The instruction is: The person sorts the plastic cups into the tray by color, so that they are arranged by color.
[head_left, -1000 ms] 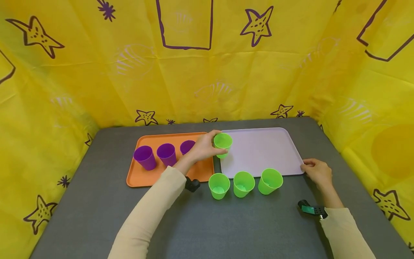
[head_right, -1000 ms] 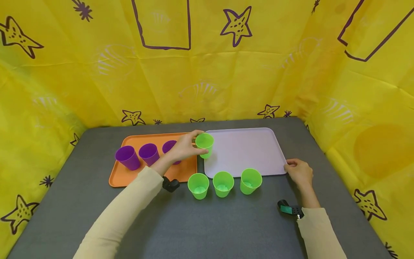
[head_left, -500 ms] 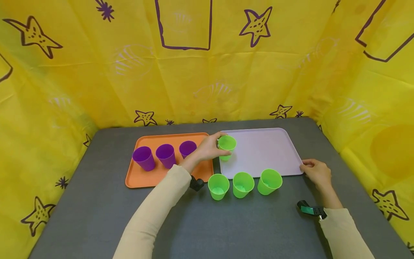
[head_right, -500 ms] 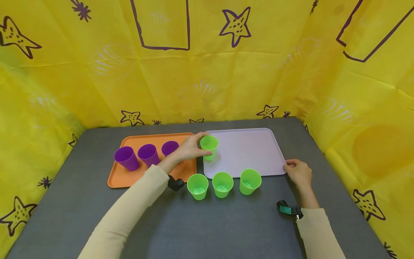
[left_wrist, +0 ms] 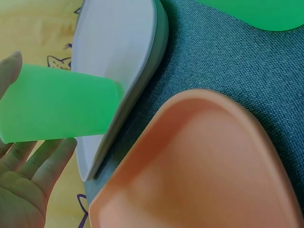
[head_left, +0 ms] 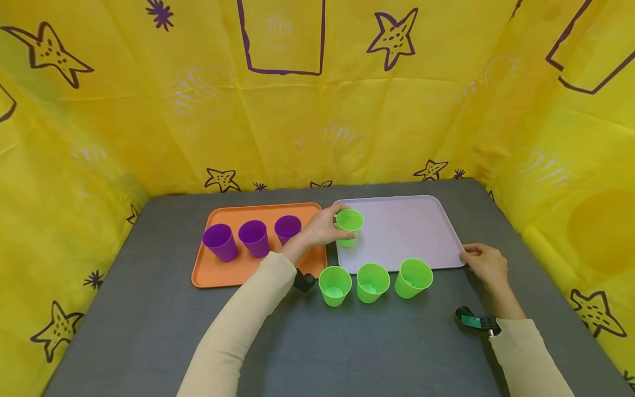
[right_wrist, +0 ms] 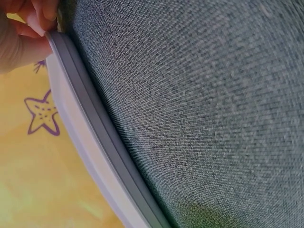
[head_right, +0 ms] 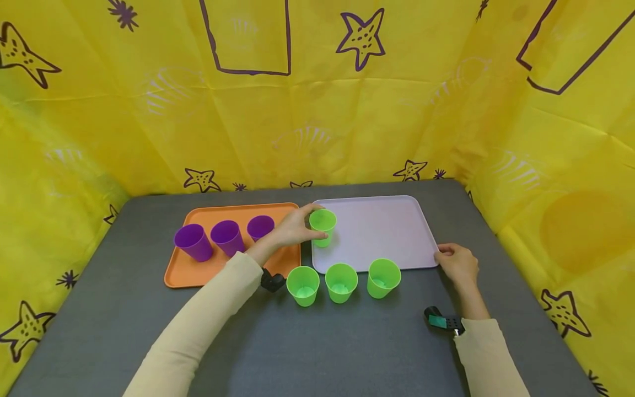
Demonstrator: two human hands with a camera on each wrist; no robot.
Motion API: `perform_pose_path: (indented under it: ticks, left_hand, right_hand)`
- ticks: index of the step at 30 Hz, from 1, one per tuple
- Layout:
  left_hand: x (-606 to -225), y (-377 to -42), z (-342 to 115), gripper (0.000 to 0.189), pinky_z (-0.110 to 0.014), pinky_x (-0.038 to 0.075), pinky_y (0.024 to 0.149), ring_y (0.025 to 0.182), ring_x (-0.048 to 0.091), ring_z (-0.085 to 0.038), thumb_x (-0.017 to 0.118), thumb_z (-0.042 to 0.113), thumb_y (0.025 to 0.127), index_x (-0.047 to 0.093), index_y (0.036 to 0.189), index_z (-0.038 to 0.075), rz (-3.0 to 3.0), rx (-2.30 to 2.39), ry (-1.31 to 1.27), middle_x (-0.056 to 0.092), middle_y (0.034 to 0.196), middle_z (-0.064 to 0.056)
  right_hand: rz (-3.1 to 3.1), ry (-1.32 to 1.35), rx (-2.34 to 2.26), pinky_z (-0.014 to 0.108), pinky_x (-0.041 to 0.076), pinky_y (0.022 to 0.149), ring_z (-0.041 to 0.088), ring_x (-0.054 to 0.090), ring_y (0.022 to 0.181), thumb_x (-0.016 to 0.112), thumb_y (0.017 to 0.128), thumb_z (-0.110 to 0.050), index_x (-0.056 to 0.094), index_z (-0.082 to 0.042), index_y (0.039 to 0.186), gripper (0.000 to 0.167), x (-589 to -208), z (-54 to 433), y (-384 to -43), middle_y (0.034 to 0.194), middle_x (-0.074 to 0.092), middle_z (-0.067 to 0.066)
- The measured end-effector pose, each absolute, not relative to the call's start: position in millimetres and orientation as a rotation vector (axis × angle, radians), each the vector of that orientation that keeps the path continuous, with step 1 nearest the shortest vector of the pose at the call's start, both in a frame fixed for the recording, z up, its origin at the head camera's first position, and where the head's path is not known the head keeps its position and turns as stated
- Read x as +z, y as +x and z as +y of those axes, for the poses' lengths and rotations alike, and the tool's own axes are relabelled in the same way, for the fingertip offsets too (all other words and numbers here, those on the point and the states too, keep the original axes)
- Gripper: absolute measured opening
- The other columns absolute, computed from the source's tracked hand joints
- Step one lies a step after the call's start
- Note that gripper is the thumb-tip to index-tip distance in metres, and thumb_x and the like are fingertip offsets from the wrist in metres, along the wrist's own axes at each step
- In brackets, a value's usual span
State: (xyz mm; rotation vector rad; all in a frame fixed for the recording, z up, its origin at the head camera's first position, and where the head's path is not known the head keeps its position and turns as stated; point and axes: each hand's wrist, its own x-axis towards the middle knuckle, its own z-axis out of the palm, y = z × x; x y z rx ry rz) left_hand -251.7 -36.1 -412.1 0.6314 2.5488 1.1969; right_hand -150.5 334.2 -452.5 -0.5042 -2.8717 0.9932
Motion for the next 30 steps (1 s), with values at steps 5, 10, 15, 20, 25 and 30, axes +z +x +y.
perform_pose_path:
  ticks: [5,10,15,20,25,30]
  left_hand:
    - [-415,-253,-34,0.068,-0.028,0.050,0.080,0.105,0.058,-0.024,0.079,0.032,0.070,0.048,0.129,0.017,2.553,1.203,0.638,0.061,0.111,-0.002]
    - [-417,-253,-32,0.067,-0.028,0.050,0.081,0.104,0.058,-0.023,0.079,0.031,0.070,0.049,0.128,0.016,2.551,1.192,0.648,0.061,0.111,-0.002]
    - [-418,-254,-32,0.073,-0.030,0.050,0.085,0.108,0.055,-0.025,0.079,0.032,0.070,0.045,0.133,0.016,2.545,1.177,0.645,0.059,0.118,-0.004]
    - [-417,-251,-32,0.082,-0.033,0.049,0.087,0.112,0.054,-0.026,0.079,0.033,0.071,0.037,0.139,0.016,2.542,1.156,0.642,0.056,0.124,-0.008]
    - [-414,-249,-35,0.088,-0.037,0.043,0.098,0.124,0.045,-0.027,0.079,0.029,0.071,0.030,0.142,0.013,2.521,1.193,0.674,0.045,0.137,-0.009]
    - [-405,-244,-43,0.088,-0.040,0.036,0.105,0.132,0.036,-0.024,0.077,0.032,0.073,0.028,0.144,0.012,2.519,1.216,0.711,0.038,0.144,-0.004]
  right_hand:
    - [-2.873,-0.511,0.997,0.024,0.045,0.049,0.010,0.055,0.059,0.059,0.085,-0.022,0.062,0.006,0.109,0.037,-453,333,-151,0.085,0.067,0.017]
    - [-2.873,-0.521,1.008,0.023,0.045,0.049,0.010,0.055,0.059,0.060,0.085,-0.022,0.062,0.006,0.109,0.037,-453,334,-152,0.086,0.066,0.017]
    - [-2.874,-0.526,1.011,0.023,0.045,0.049,0.010,0.055,0.059,0.060,0.085,-0.022,0.061,0.006,0.109,0.037,-453,334,-152,0.085,0.066,0.016]
    - [-2.872,-0.516,1.002,0.024,0.045,0.048,0.009,0.055,0.057,0.059,0.085,-0.023,0.062,0.006,0.109,0.037,-453,335,-152,0.084,0.066,0.015]
    - [-2.867,-0.517,1.005,0.023,0.046,0.049,0.008,0.056,0.057,0.059,0.085,-0.023,0.062,0.005,0.109,0.037,-454,335,-152,0.086,0.067,0.017]
    - [-2.864,-0.511,0.999,0.023,0.045,0.049,0.007,0.056,0.056,0.059,0.085,-0.023,0.062,0.005,0.109,0.037,-454,334,-152,0.087,0.067,0.018]
